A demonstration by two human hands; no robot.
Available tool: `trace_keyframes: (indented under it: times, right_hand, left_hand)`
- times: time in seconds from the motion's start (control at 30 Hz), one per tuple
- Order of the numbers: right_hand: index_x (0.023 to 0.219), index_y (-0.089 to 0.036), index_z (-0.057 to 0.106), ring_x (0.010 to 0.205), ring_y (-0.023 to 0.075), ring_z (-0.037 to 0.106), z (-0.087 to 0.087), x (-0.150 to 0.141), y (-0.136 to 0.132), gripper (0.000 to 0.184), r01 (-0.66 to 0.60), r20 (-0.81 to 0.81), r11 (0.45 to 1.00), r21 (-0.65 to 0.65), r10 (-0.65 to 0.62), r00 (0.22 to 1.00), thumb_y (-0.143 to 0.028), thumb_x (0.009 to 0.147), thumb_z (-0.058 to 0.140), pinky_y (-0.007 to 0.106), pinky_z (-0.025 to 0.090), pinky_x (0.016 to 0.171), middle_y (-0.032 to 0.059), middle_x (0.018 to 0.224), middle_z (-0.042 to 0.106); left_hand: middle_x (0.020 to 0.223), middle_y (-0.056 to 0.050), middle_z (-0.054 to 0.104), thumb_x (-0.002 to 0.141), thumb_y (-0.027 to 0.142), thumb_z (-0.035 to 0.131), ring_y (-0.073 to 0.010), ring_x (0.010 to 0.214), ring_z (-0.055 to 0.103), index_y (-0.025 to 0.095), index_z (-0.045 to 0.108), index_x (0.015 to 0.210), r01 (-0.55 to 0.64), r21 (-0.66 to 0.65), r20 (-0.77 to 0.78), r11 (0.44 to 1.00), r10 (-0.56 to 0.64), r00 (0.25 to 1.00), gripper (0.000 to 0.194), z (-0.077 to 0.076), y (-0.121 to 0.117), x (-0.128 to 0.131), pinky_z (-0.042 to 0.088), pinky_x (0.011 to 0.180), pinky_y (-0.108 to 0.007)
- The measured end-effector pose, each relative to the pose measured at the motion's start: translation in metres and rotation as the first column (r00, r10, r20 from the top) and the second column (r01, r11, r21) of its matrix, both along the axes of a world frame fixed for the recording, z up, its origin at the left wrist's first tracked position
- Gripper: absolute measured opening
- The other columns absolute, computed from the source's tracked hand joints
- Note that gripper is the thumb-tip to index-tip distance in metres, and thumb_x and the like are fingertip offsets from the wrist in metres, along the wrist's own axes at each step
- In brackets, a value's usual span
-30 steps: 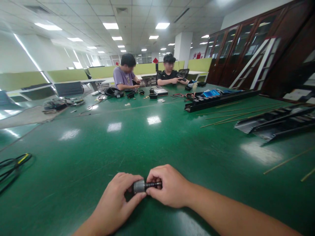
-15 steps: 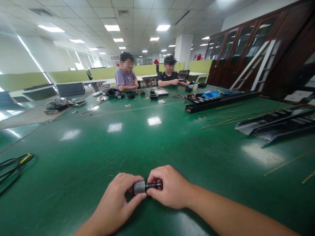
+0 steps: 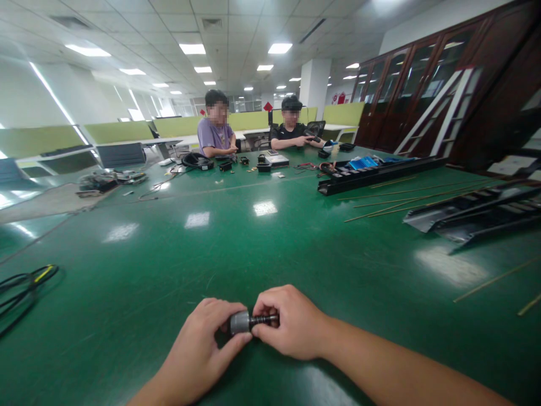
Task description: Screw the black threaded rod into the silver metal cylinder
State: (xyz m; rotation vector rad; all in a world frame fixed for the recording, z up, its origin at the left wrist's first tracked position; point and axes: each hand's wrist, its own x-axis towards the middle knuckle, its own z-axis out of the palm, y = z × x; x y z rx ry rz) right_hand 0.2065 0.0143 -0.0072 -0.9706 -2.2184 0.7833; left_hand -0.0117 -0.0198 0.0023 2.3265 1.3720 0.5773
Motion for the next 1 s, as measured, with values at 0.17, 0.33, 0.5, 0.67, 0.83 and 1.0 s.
trace_keyframes:
  times: [0.17,0.33,0.5,0.67,0.83,1.0]
  right_hand:
    - [0.079,-0.019,0.067,0.062,0.0103,0.057,0.0014,-0.0001,-0.0004,0.007,-0.004,-0.002,1.0,-0.017,0.004,1.0,-0.025,0.074,0.067,0.019,0.037,0.059,-0.0024,0.068,0.065]
    - [0.08,-0.02,0.067,0.061,0.0104,0.057,0.0016,-0.0001,-0.0013,0.008,0.002,-0.003,1.0,-0.022,-0.002,1.0,-0.025,0.074,0.067,0.019,0.038,0.058,-0.0022,0.069,0.066]
    - [0.079,-0.02,0.067,0.061,0.0101,0.056,0.0009,-0.0006,-0.0011,0.007,0.001,-0.002,1.0,-0.006,-0.001,1.0,-0.025,0.073,0.067,0.02,0.037,0.058,-0.0029,0.068,0.065]
    - [0.079,-0.02,0.067,0.061,0.0101,0.056,0.0006,-0.0005,-0.0012,0.007,-0.002,0.006,1.0,-0.006,0.002,1.0,-0.025,0.073,0.067,0.019,0.037,0.057,-0.003,0.068,0.064]
    - [0.078,-0.02,0.066,0.061,0.0101,0.056,0.0003,-0.0002,-0.0012,0.007,-0.005,0.004,1.0,-0.007,0.005,1.0,-0.024,0.073,0.067,0.019,0.037,0.058,-0.0032,0.068,0.064]
    - [0.078,-0.02,0.066,0.062,0.0106,0.057,-0.0016,-0.0001,-0.0008,0.006,-0.01,-0.001,1.0,-0.007,0.01,1.0,-0.024,0.074,0.067,0.02,0.038,0.059,-0.0026,0.068,0.064]
  left_hand:
    - [0.1,-0.005,0.067,0.091,0.042,0.061,-0.0225,0.092,0.06,0.026,0.063,0.112,-0.004,-0.004,0.003,1.0,0.004,1.0,0.026,-0.0003,0.0003,0.0,0.049,0.083,-0.036]
    - [0.101,-0.004,0.066,0.091,0.042,0.06,-0.0226,0.093,0.06,0.027,0.062,0.113,-0.009,-0.009,0.001,1.0,0.009,1.0,0.027,0.0004,0.0001,-0.0002,0.048,0.083,-0.036]
    - [0.1,-0.004,0.066,0.091,0.044,0.06,-0.0227,0.093,0.059,0.027,0.062,0.112,-0.007,-0.019,-0.006,1.0,0.007,1.0,0.027,0.0012,0.0004,-0.0006,0.048,0.083,-0.036]
    - [0.101,-0.004,0.066,0.09,0.043,0.061,-0.0225,0.093,0.059,0.028,0.063,0.111,-0.013,-0.034,0.001,0.999,0.013,1.0,0.027,0.0002,0.001,-0.0009,0.047,0.083,-0.036]
    - [0.1,-0.003,0.066,0.09,0.044,0.061,-0.022,0.093,0.059,0.028,0.063,0.111,-0.01,-0.05,0.002,0.999,0.01,1.0,0.026,0.0005,0.0013,-0.0005,0.047,0.083,-0.036]
    - [0.099,-0.003,0.066,0.09,0.043,0.062,-0.022,0.092,0.059,0.028,0.063,0.111,-0.011,-0.055,-0.007,0.998,0.011,1.0,0.026,0.0005,0.0015,-0.0007,0.047,0.083,-0.036]
